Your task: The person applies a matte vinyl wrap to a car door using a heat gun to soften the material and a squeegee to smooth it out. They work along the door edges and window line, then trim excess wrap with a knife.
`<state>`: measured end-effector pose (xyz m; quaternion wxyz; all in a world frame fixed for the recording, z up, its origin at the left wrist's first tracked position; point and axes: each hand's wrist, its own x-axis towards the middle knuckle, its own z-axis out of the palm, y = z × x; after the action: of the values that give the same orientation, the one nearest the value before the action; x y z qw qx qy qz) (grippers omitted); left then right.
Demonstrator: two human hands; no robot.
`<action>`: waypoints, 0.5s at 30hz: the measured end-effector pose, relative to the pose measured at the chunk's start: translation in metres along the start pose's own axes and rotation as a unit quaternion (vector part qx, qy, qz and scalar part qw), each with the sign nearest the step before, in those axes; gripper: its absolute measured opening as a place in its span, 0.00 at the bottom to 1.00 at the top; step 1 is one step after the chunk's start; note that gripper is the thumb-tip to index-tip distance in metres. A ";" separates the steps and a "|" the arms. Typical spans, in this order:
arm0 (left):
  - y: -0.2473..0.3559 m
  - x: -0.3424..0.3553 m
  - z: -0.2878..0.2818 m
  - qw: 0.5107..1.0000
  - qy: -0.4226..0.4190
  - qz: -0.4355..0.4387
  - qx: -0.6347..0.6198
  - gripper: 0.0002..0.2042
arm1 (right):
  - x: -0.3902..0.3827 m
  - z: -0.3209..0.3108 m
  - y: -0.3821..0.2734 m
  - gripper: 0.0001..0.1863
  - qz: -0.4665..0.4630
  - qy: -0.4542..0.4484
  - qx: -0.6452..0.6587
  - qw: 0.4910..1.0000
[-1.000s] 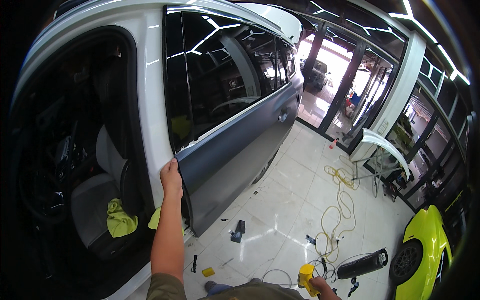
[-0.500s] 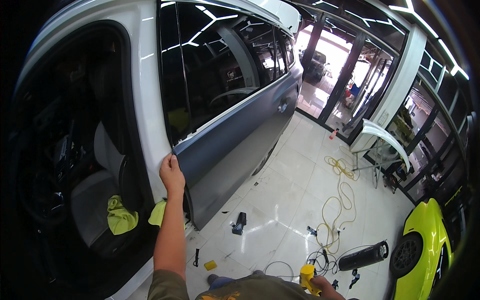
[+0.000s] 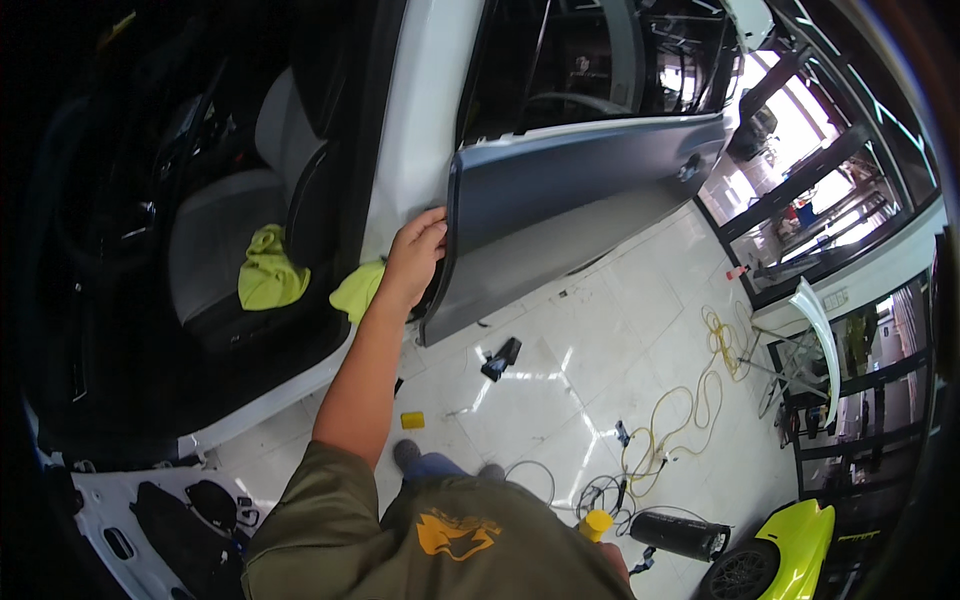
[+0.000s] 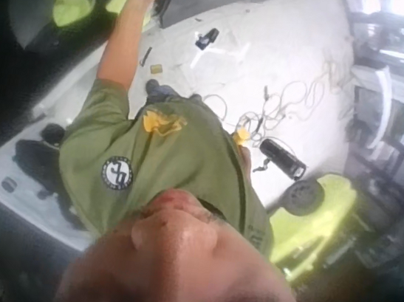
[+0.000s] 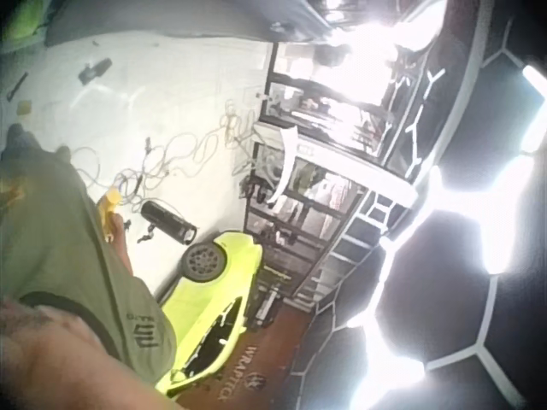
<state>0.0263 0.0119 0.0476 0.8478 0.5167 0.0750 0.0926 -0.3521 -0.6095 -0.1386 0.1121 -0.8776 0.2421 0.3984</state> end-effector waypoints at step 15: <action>-0.013 -0.008 -0.013 0.993 -0.045 -0.031 0.102 0.11 | 0.034 0.019 0.041 0.21 -0.192 -0.021 -0.114 0.974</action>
<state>0.0164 0.0153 0.0305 0.7959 0.6013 0.0617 0.0344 -0.3663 -0.6482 -0.1769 0.0907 -0.9063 0.0195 0.4123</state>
